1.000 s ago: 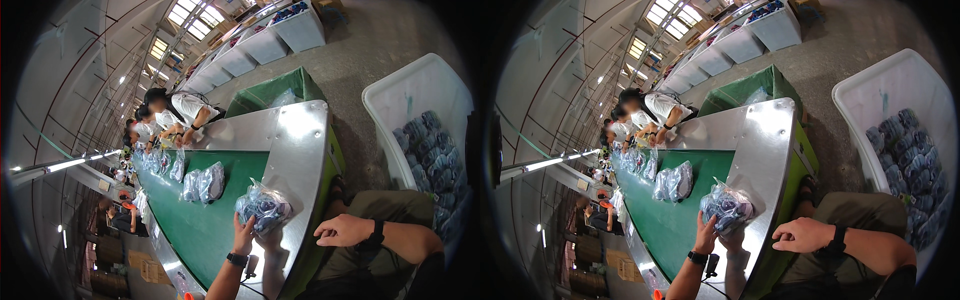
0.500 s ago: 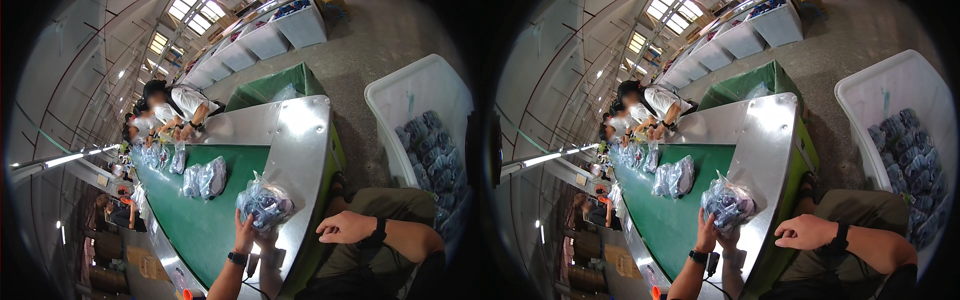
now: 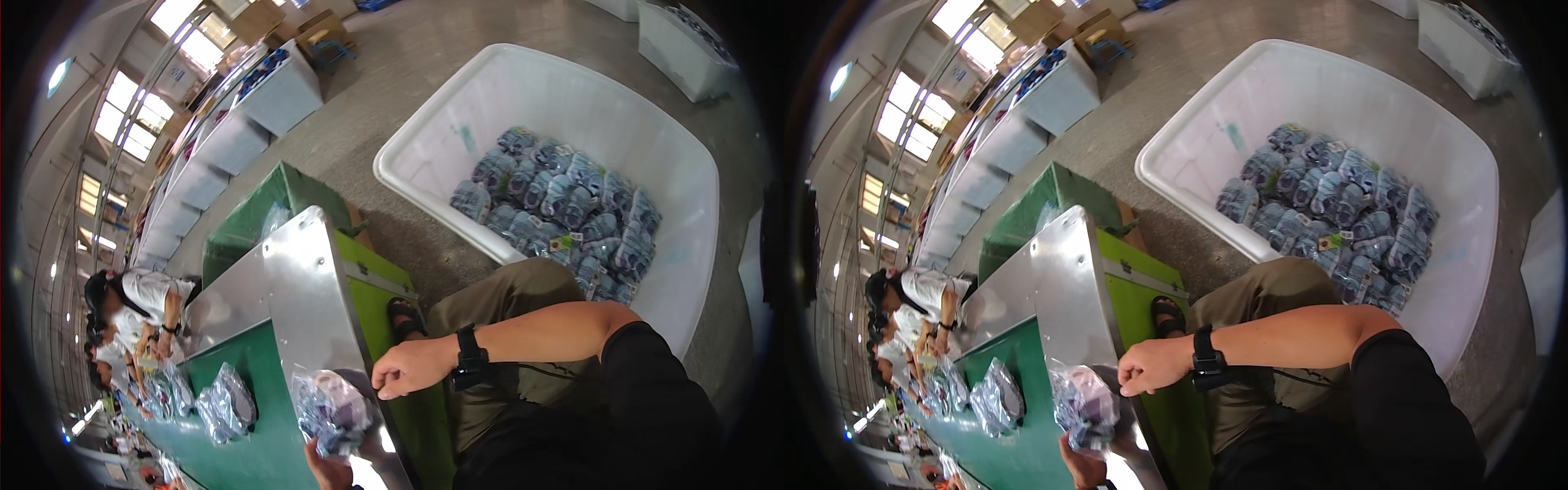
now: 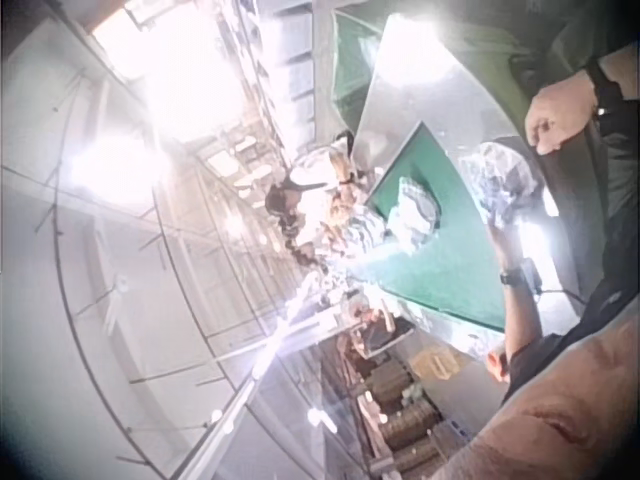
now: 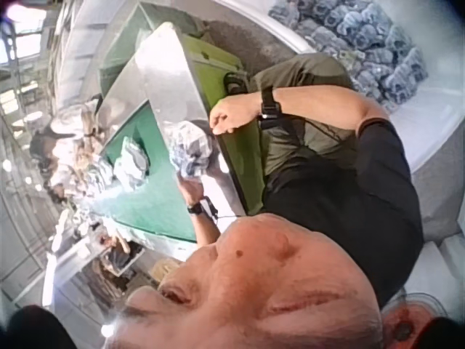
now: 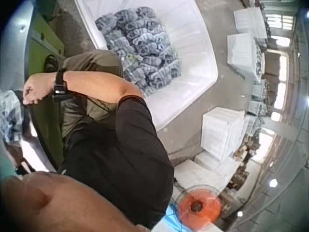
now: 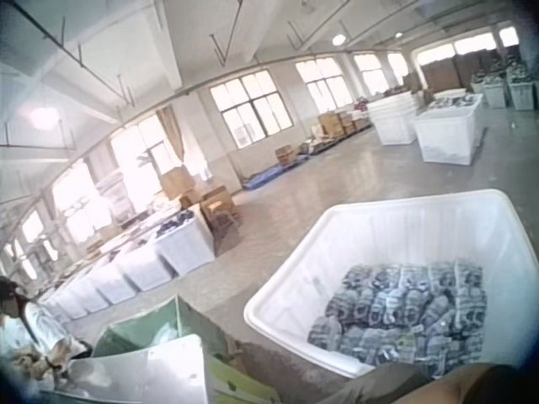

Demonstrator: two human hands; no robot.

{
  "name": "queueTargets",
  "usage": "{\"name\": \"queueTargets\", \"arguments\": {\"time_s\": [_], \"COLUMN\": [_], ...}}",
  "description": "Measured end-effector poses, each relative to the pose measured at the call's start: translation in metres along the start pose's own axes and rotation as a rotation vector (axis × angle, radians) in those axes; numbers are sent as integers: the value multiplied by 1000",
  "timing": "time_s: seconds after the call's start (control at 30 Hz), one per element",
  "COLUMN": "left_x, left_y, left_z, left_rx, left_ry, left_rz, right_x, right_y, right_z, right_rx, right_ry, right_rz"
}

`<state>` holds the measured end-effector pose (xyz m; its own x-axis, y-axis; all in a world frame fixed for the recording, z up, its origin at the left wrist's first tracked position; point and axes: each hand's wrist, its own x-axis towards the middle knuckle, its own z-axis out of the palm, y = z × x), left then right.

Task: The person repeatedly picks up small plastic-wrapped packages from a conveyor belt and places them into a large white bin. The action is continuous and repetitive, with the person handling each package individually.

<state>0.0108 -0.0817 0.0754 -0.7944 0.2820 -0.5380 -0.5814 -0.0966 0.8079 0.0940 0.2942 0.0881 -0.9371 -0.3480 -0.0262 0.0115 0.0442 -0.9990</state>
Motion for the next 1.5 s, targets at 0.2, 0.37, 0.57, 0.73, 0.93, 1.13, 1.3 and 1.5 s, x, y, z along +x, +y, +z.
{"name": "queueTargets", "arguments": {"time_s": [0.2,0.37,0.57,0.73,0.93,1.13,1.3,1.5], "left_x": [-40,-47,-62,-73,-68,-51,-21,16], "left_y": [-8,-5,-19,-31,-30,-32,-21,-6], "left_z": [62,127,183,205,216,218,181,132], "left_rx": [-66,45,113,211,186,147,278,185], "left_ry": [163,-301,-618,-716,-739,-721,-440,-204], "left_rz": [-166,-31,-66,6,-20,185,200,168], "right_x": [-38,-85,-129,-156,-187,-222,-275,-336], "right_y": [-12,-18,-29,-38,-53,-73,-67,28], "right_z": [-20,-35,-30,-10,-14,-56,-117,-174], "right_rx": [-51,-134,36,549,604,154,283,531], "right_ry": [264,322,269,88,-3,424,884,1199], "right_rz": [-7,-9,73,298,258,105,-33,-30]}}
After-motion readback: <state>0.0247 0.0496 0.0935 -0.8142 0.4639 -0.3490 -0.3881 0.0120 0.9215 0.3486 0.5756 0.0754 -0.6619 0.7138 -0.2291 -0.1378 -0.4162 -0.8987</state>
